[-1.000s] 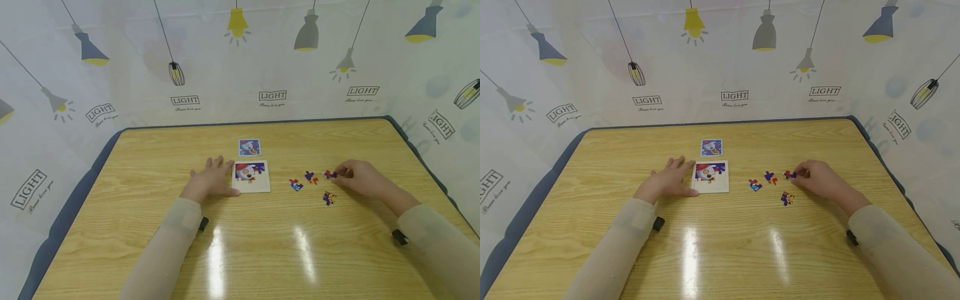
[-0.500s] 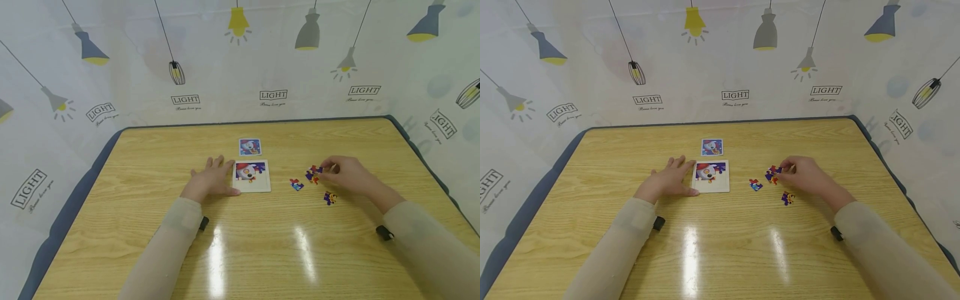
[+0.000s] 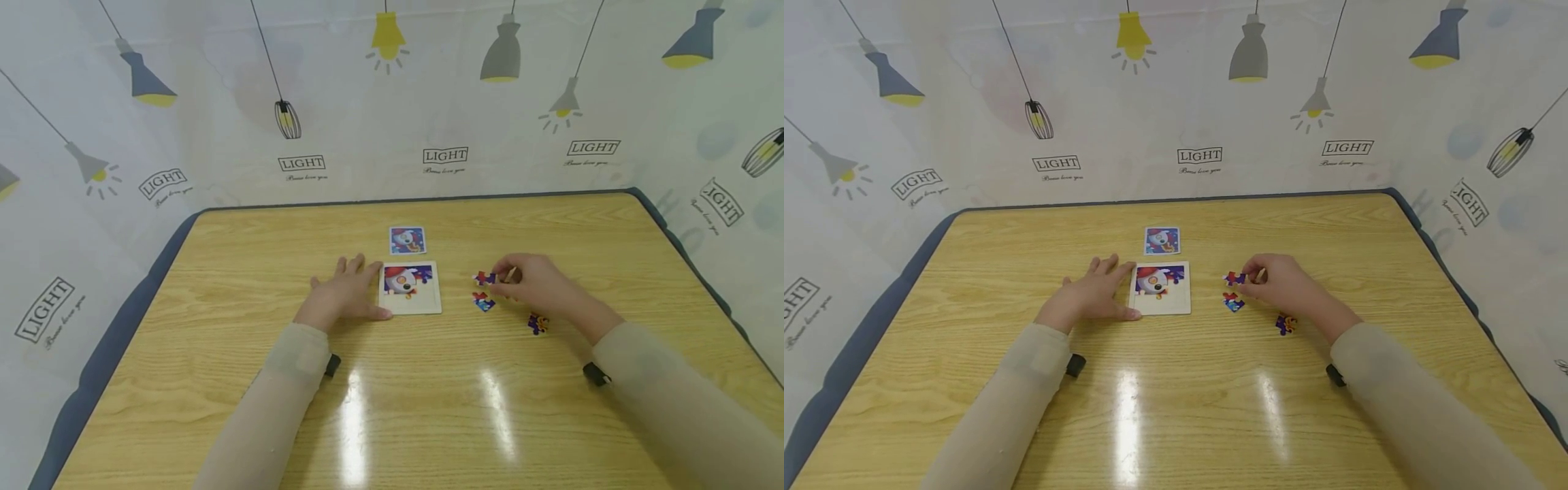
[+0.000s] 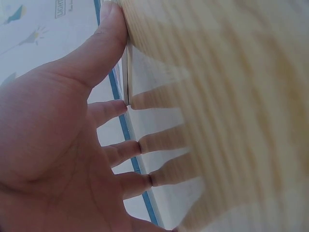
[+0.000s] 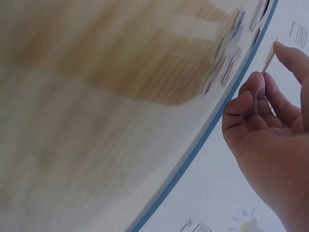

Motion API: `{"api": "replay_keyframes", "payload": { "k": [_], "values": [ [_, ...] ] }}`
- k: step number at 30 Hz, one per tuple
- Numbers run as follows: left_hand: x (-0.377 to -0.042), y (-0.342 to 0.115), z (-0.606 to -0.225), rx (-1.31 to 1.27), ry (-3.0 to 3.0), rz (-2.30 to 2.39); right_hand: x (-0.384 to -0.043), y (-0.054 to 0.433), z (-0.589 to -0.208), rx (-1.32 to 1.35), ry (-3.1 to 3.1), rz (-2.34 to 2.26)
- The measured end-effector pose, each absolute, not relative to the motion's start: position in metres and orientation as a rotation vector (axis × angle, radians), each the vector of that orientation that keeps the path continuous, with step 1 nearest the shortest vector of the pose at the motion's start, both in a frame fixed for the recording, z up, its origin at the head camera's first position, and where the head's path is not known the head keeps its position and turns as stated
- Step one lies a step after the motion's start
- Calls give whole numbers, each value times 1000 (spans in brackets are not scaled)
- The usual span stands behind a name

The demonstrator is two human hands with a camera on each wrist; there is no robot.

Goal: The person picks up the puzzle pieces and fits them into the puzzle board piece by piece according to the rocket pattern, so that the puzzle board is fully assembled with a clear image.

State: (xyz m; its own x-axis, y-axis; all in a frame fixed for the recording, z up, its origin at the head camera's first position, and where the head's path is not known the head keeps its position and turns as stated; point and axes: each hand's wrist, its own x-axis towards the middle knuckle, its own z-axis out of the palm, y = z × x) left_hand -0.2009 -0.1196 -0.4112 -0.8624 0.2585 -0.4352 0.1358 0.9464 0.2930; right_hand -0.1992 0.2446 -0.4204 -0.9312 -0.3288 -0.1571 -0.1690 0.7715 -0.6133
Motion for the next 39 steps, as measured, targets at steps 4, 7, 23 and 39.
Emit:
{"api": "replay_keyframes", "payload": {
  "k": [4, 7, 23, 39],
  "values": [
    [-201, -119, -412, 282, 2616, 353, -202, 228, -421, -427, 2694, -921],
    [-201, -119, -412, 280, 2617, 354, -204, 216, -422, -459, 2672, -927],
    [-201, -120, -411, 278, 2608, 354, -216, 161, -426, -563, 2655, -895],
    [-204, -120, -413, 277, 2605, 358, -220, 143, -427, -572, 2658, -826]
  ]
}}
